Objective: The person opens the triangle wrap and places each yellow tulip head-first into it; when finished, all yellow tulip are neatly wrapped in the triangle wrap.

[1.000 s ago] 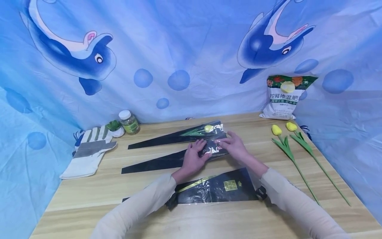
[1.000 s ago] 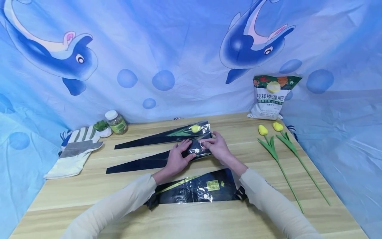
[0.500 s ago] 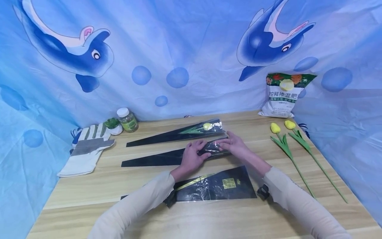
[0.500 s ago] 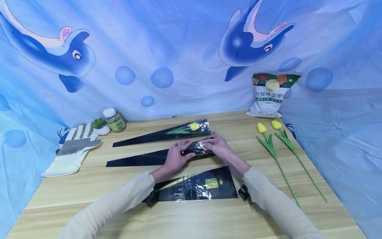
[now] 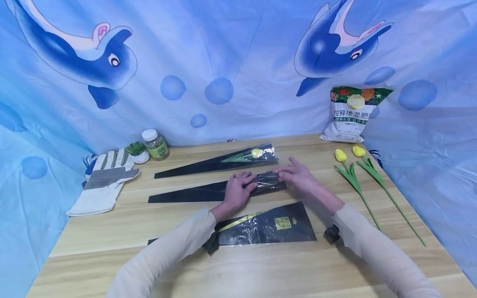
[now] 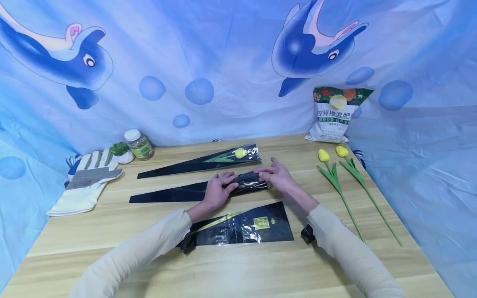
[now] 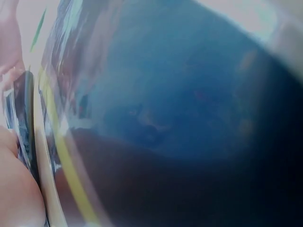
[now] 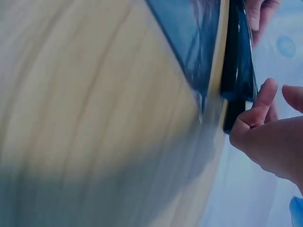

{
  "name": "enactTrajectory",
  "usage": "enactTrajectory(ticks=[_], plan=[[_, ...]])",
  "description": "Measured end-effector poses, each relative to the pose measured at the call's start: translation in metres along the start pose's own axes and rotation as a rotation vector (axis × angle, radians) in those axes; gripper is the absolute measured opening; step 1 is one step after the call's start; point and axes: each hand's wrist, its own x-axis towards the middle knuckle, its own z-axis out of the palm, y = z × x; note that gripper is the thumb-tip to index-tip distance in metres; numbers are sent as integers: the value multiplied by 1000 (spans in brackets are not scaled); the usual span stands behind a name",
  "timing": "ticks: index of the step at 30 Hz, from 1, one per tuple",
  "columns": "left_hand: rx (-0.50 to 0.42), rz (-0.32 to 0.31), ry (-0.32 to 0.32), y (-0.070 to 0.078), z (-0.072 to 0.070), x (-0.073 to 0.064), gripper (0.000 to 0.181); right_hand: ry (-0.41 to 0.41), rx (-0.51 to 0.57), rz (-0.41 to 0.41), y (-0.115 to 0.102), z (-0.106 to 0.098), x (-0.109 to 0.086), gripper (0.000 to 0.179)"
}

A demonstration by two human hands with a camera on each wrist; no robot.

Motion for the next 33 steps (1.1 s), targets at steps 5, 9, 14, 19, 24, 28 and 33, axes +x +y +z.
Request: enactTrajectory(ticks=[5,9,14,19,24,28,33], plan=[[-17,-7,-4,0,1,1,30,39,-46,-37,-4,-24,-10,93],[-20,6,0,-1,2,1,29,81,-55,-62,-7,-52,-22,90],[-38,12,16,-6,1,0,28,155,-61,-43,-8,-89,-37,84],[-68,8,51,-10,-3,-2,26,269,-173,3,-2,-125,-45,73],[-65,9,34,-11,-6,-2,26,347,-337,63,9,-154,-50,52],[-65,5,16,-10,-5,0,27,314,-448,127,18,-169,-56,40],[-62,3,5,-8,-3,0,28,219,-481,244,28,-178,-62,40]])
